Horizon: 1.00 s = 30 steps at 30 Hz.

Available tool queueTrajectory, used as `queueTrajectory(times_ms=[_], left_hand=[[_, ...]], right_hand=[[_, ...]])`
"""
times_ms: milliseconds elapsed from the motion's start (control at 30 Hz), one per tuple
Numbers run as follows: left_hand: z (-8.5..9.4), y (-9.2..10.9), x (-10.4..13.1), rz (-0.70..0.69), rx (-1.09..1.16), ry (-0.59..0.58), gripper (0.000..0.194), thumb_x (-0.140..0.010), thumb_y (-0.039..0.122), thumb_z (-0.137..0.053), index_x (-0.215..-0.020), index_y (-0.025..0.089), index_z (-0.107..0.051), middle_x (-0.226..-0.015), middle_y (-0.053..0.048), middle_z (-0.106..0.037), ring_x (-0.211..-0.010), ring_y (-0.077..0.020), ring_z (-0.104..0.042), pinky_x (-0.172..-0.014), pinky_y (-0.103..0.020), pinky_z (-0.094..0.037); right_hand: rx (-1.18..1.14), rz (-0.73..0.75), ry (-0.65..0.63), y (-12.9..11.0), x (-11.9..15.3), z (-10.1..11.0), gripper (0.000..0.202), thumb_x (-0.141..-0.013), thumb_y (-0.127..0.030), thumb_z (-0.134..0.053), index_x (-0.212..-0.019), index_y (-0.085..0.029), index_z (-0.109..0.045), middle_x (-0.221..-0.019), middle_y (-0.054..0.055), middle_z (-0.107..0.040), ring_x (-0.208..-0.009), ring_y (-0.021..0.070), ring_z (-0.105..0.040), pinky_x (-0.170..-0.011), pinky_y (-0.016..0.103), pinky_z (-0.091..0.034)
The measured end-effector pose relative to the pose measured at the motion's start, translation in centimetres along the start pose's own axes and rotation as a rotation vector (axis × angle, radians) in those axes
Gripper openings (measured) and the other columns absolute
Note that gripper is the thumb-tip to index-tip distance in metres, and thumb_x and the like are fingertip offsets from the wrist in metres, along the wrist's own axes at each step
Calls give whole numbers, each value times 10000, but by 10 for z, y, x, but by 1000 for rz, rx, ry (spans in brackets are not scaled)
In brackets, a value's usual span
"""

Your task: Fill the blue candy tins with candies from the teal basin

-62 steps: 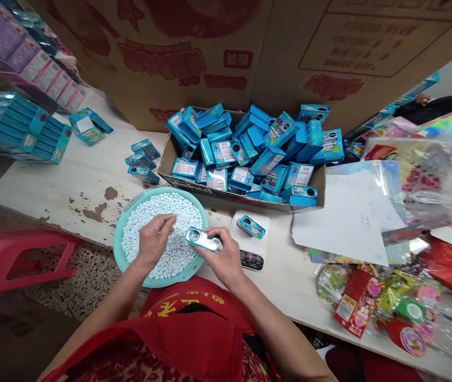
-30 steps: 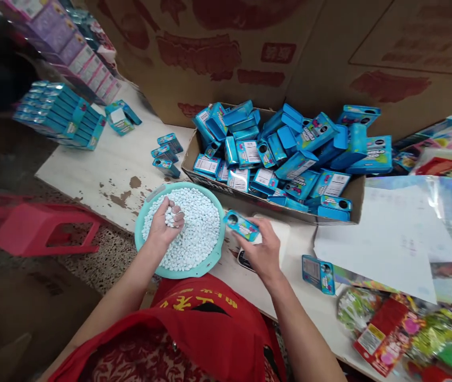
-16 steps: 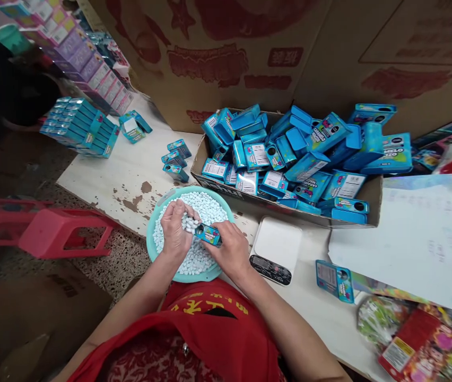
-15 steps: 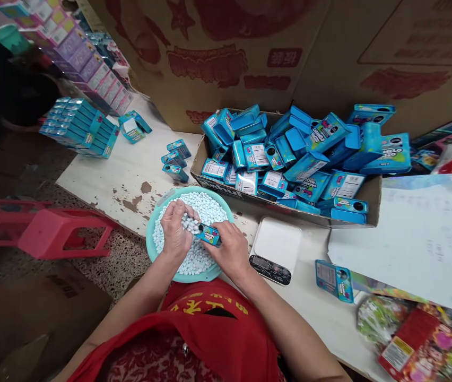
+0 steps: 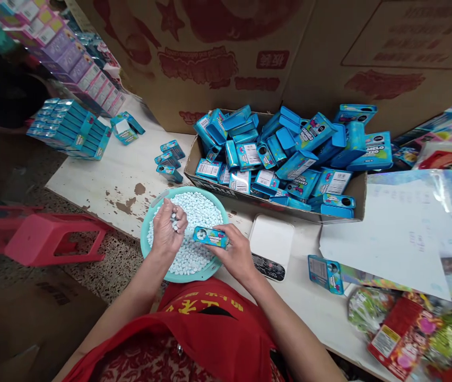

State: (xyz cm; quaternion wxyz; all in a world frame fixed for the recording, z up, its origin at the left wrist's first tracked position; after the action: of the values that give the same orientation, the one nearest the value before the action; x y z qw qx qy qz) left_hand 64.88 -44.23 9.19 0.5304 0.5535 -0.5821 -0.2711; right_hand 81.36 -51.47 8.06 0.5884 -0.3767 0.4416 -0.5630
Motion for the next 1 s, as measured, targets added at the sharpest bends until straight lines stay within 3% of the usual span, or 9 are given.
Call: queueTrajectory(times_ms=[67,133,200,267,433,567,700,800,1000], left_hand=[[18,-8,-8,-97,-347,-10,372,-805,534,-540,-662,195,-487,-628,9,-500,-543,-99,-483,-471,-213,-392],[34,-22,-15,-187,-801,-97,270,-762,467,-608,-716,201,-589,-837,-58,-609,-847,-196,-575,-714,-318,-486],[47,-38,-19,-253,-1140,-144,214,-740,389,-634,-865,217,-654,-1095,-101,-601,-1104,-286,-507,-915,-442,-427],[54,-50,-21,-306,-1292,-111,270,-774,359,-588,-1003,227,-646,-1226,-112,-549,-1195,-314,-447,-987,-501,-363],[48,-57,-24,-404,-1271,-147,266,-816,371,-525,-1004,219,-636,-1157,-92,-600,-1131,-278,-507,-1003,-462,-366],[49,-46,-27,-458,-1205,-121,244,-815,384,-504,-921,213,-641,-1063,-84,-640,-1064,-263,-548,-982,-432,-384],[54,-41,-24,-444,-1163,-68,250,-805,406,-497,-869,210,-638,-998,-79,-657,-1025,-260,-567,-960,-422,-403],[54,-42,-21,-426,-1148,-75,252,-802,412,-494,-862,212,-637,-998,-72,-658,-1028,-253,-569,-953,-406,-412],[53,-52,-19,-406,-1220,-133,259,-824,395,-473,-873,207,-644,-974,-76,-665,-980,-256,-584,-889,-390,-439]], right_hand=[[-9,-73,95,6,13,22,324,-742,-417,-723,-982,-230,-611,-933,38,-637,-828,205,-610,-727,325,-495],[55,-184,254,23,29,47,358,-737,-428,-720,-1001,-220,-594,-914,33,-629,-785,197,-603,-704,326,-496],[156,-264,402,46,43,68,385,-735,-450,-707,-1001,-203,-580,-892,32,-621,-767,197,-593,-706,340,-494],[251,-295,475,71,52,82,411,-732,-485,-686,-993,-187,-577,-900,45,-617,-787,208,-589,-732,363,-493],[380,-227,526,105,60,97,515,-730,-568,-638,-1040,-165,-552,-1032,109,-609,-989,267,-576,-870,448,-454],[666,-144,751,101,81,119,647,-746,-588,-623,-1185,-132,-487,-1270,208,-476,-1234,335,-408,-1014,541,-294],[800,-429,959,120,114,147,843,-633,-651,-664,-1222,-85,-456,-1293,265,-433,-1245,411,-345,-1011,588,-231],[634,-670,930,142,130,159,689,-585,-581,-673,-1079,-122,-530,-1095,212,-555,-1070,395,-477,-934,563,-328],[552,-702,916,154,138,164,504,-562,-481,-654,-937,-166,-532,-932,114,-555,-892,301,-512,-872,478,-396]])
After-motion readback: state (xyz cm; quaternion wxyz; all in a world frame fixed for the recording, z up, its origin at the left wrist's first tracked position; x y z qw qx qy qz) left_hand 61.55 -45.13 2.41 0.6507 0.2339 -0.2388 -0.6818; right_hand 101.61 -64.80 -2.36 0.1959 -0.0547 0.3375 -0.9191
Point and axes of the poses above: each hand's wrist, its own x-axis away from the middle knuckle, its own z-axis out of the back of the hand, y = z × x, the point moved 3 cm from there along -x, towards the middle knuckle
